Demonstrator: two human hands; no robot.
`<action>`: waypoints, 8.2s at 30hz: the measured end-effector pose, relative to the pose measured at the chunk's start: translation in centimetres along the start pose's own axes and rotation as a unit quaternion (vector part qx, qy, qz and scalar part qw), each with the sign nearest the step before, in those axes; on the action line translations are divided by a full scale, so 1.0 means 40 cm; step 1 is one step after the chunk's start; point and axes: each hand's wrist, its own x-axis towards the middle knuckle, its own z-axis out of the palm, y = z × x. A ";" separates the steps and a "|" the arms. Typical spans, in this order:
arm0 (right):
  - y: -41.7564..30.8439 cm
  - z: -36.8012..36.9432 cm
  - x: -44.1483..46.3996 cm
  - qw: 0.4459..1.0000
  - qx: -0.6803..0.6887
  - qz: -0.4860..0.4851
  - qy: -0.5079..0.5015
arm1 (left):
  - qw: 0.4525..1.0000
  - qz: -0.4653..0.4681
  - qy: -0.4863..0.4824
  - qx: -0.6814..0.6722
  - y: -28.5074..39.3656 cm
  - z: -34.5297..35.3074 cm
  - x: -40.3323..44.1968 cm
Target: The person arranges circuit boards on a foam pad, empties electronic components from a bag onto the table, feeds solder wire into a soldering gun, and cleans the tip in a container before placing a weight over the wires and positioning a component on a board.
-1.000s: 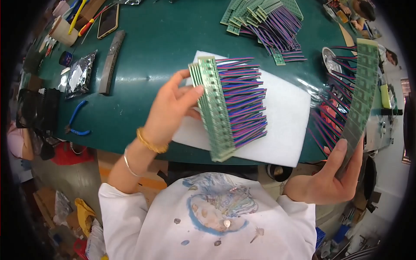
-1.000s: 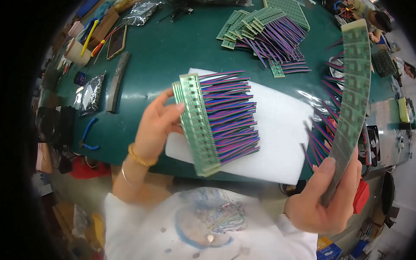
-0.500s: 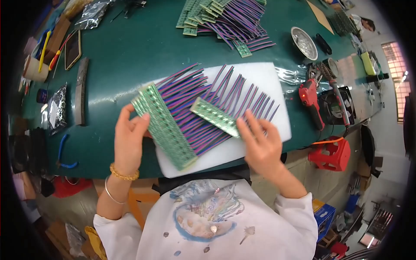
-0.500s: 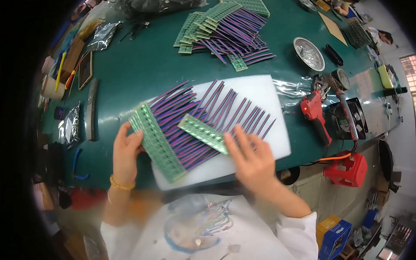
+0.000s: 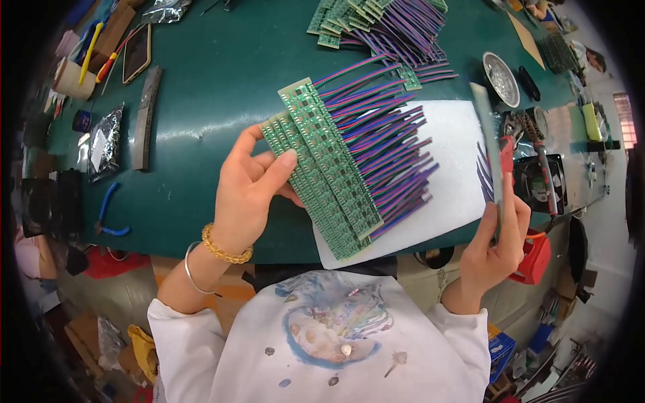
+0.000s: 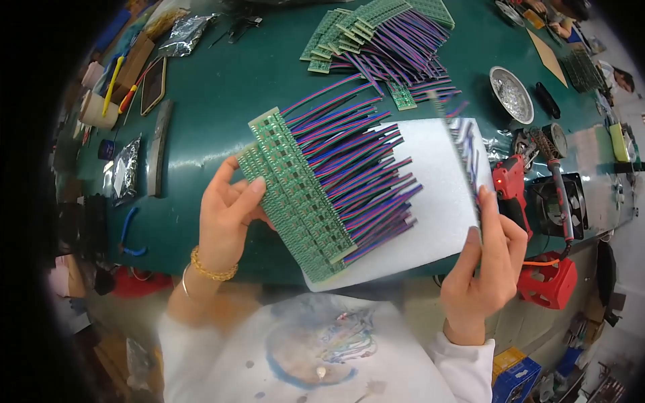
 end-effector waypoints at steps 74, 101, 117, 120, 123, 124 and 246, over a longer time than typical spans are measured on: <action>-0.044 0.124 -0.141 0.904 0.099 -0.321 -0.265 | 0.866 0.092 -0.046 0.489 -0.023 -0.105 0.116; -0.041 0.143 -0.121 0.954 0.010 -0.294 -0.064 | 0.918 0.053 -0.069 0.386 -0.027 -0.056 0.210; -0.038 0.145 -0.121 0.948 0.065 -0.293 -0.108 | 0.889 0.107 -0.098 0.434 -0.036 -0.023 0.235; -0.032 0.147 -0.118 0.951 0.087 -0.286 -0.081 | 0.875 0.097 -0.083 0.467 -0.015 -0.017 0.226; -0.020 0.138 -0.111 0.950 0.080 -0.300 -0.043 | 0.873 0.075 -0.095 0.472 0.005 -0.022 0.220; -0.026 0.119 -0.105 0.952 0.070 -0.297 -0.038 | 0.873 0.075 -0.096 0.472 0.005 -0.021 0.218; -0.006 0.097 -0.138 0.956 0.035 -0.270 -0.107 | 0.945 0.082 -0.159 0.275 -0.014 -0.032 0.177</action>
